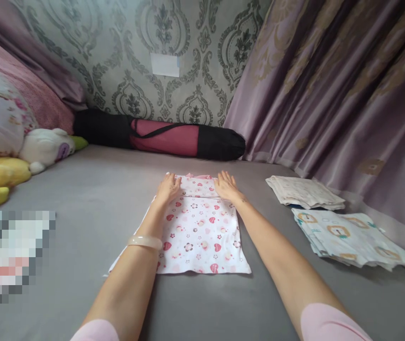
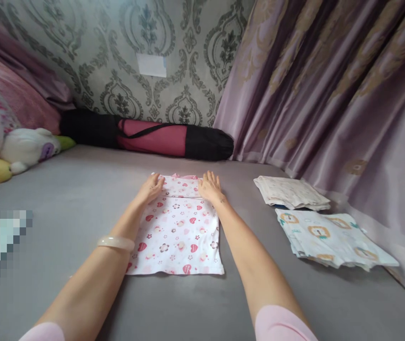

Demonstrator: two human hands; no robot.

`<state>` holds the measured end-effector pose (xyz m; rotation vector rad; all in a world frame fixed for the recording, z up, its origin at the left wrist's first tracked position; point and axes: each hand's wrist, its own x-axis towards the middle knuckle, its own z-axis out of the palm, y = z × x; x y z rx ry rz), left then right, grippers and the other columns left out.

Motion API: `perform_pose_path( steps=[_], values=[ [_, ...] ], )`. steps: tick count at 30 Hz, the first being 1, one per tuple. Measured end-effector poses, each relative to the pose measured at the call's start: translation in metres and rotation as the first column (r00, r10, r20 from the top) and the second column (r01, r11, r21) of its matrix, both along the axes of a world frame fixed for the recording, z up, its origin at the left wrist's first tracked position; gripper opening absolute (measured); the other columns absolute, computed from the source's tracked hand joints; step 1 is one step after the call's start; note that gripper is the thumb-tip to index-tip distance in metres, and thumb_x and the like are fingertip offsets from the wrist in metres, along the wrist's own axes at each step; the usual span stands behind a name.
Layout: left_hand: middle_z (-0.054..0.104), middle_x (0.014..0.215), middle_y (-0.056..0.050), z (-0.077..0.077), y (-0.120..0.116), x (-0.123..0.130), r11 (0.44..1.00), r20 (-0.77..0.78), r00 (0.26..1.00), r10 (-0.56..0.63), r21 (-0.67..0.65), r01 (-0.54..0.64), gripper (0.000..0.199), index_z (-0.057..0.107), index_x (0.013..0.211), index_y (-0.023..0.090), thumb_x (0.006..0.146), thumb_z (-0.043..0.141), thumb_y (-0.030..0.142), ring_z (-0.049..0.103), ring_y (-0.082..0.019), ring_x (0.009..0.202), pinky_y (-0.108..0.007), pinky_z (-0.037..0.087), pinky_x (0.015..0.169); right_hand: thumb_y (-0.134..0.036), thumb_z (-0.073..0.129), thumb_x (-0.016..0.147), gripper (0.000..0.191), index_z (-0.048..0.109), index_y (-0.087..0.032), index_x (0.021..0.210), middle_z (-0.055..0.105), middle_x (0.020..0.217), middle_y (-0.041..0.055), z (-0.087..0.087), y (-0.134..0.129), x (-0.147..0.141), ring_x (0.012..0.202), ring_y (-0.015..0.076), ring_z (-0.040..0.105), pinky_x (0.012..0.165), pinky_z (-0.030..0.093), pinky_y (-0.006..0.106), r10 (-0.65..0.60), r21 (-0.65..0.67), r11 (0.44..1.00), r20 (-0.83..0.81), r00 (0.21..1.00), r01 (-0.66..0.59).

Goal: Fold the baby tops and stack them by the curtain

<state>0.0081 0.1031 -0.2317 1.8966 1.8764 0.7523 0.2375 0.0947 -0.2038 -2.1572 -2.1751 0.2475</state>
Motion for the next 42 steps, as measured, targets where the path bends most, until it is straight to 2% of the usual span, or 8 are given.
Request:
perform_pose_path(
  steps=[2, 10, 17, 20, 29, 34, 37, 42],
  values=[
    [0.05, 0.147, -0.018, 0.007, 0.0, -0.002, 1.0, 0.073, 0.997, 0.031, -0.002, -0.031, 0.049, 0.054, 0.136, 0.01, 0.1, 0.033, 0.036, 0.042, -0.027, 0.14, -0.037, 0.035, 0.113, -0.04, 0.015, 0.101, 0.067, 0.022, -0.001, 0.155, 0.011, 0.164, 0.0154, -0.003, 0.005, -0.004, 0.152, 0.0242, 0.005, 0.122, 0.005, 0.038, -0.007, 0.079, 0.997, 0.003, 1.0, 0.007],
    [0.047, 0.149, -0.018, 0.03, -0.003, -0.018, 0.982, 0.224, 0.957, 0.182, -0.094, -0.165, 0.054, 0.048, 0.142, 0.008, 0.099, 0.036, 0.039, 0.043, -0.028, 0.14, -0.036, 0.035, 0.113, -0.044, 0.011, 0.102, 0.07, 0.021, -0.001, 0.155, 0.017, 0.163, 0.0156, -0.038, 0.013, -0.006, 0.151, 0.0245, 0.012, 0.122, 0.008, 0.038, -0.043, 0.025, 0.999, 0.015, 0.999, 0.042],
    [0.048, 0.148, -0.019, 0.032, -0.001, -0.03, 0.975, 0.292, 0.933, 0.21, -0.13, -0.179, 0.058, 0.046, 0.143, 0.008, 0.095, 0.042, 0.039, 0.046, -0.028, 0.137, -0.035, 0.036, 0.112, -0.045, 0.015, 0.101, 0.07, 0.018, -0.001, 0.156, 0.013, 0.164, 0.0168, -0.022, 0.018, -0.01, 0.152, 0.026, 0.009, 0.122, 0.009, 0.041, -0.055, -0.065, 0.996, 0.042, 0.998, 0.058],
    [0.049, 0.147, -0.02, 0.029, 0.002, -0.032, 0.972, 0.294, 0.93, 0.223, -0.133, -0.191, 0.058, 0.046, 0.144, 0.007, 0.093, 0.046, 0.037, 0.049, -0.028, 0.135, -0.035, 0.039, 0.109, -0.04, 0.015, 0.1, 0.067, 0.02, -0.001, 0.156, 0.011, 0.164, 0.016, -0.015, 0.02, -0.026, 0.152, 0.0245, 0.006, 0.122, 0.005, 0.041, -0.008, -0.007, 1.0, 0.041, 0.999, 0.008],
    [0.056, 0.14, -0.019, 0.019, 0.008, -0.044, 0.959, 0.343, 0.897, 0.28, -0.139, -0.246, 0.055, 0.051, 0.14, 0.012, 0.089, 0.054, 0.034, 0.056, -0.028, 0.127, -0.033, 0.045, 0.102, -0.041, 0.013, 0.101, 0.066, 0.018, -0.004, 0.156, 0.008, 0.165, 0.012, -0.036, 0.024, -0.054, 0.152, 0.0231, 0.003, 0.122, 0.003, 0.042, 0.061, -0.016, 0.998, 0.007, 0.998, -0.061],
    [0.057, 0.14, -0.019, 0.02, 0.01, -0.048, 0.952, 0.353, 0.885, 0.305, -0.131, -0.277, 0.051, 0.054, 0.136, 0.013, 0.088, 0.054, 0.028, 0.055, -0.027, 0.128, -0.033, 0.045, 0.103, -0.039, 0.016, 0.101, 0.066, 0.017, -0.003, 0.156, 0.008, 0.165, 0.0131, -0.022, 0.025, -0.058, 0.152, 0.0243, 0.004, 0.122, 0.004, 0.044, 0.039, -0.082, 0.996, 0.027, 0.999, -0.037],
    [0.056, 0.14, -0.019, 0.019, 0.011, -0.048, 0.953, 0.363, 0.881, 0.303, -0.134, -0.273, 0.051, 0.054, 0.136, 0.011, 0.088, 0.054, 0.027, 0.055, -0.027, 0.128, -0.033, 0.044, 0.104, -0.033, 0.023, 0.1, 0.064, 0.019, -0.002, 0.156, 0.009, 0.165, 0.0149, -0.014, 0.024, -0.075, 0.152, 0.0251, 0.003, 0.122, 0.001, 0.045, 0.067, -0.03, 0.997, 0.058, 0.996, -0.065],
    [0.058, 0.137, -0.021, 0.016, 0.012, -0.049, 0.947, 0.379, 0.868, 0.321, -0.155, -0.282, 0.052, 0.056, 0.134, 0.01, 0.086, 0.059, 0.03, 0.058, -0.029, 0.125, -0.033, 0.046, 0.102, -0.039, 0.017, 0.101, 0.064, 0.022, -0.006, 0.156, 0.015, 0.164, 0.0119, -0.025, 0.022, -0.104, 0.152, 0.0234, 0.008, 0.122, 0.003, 0.045, 0.182, 0.048, 0.982, -0.017, 0.983, -0.181]
  ],
)
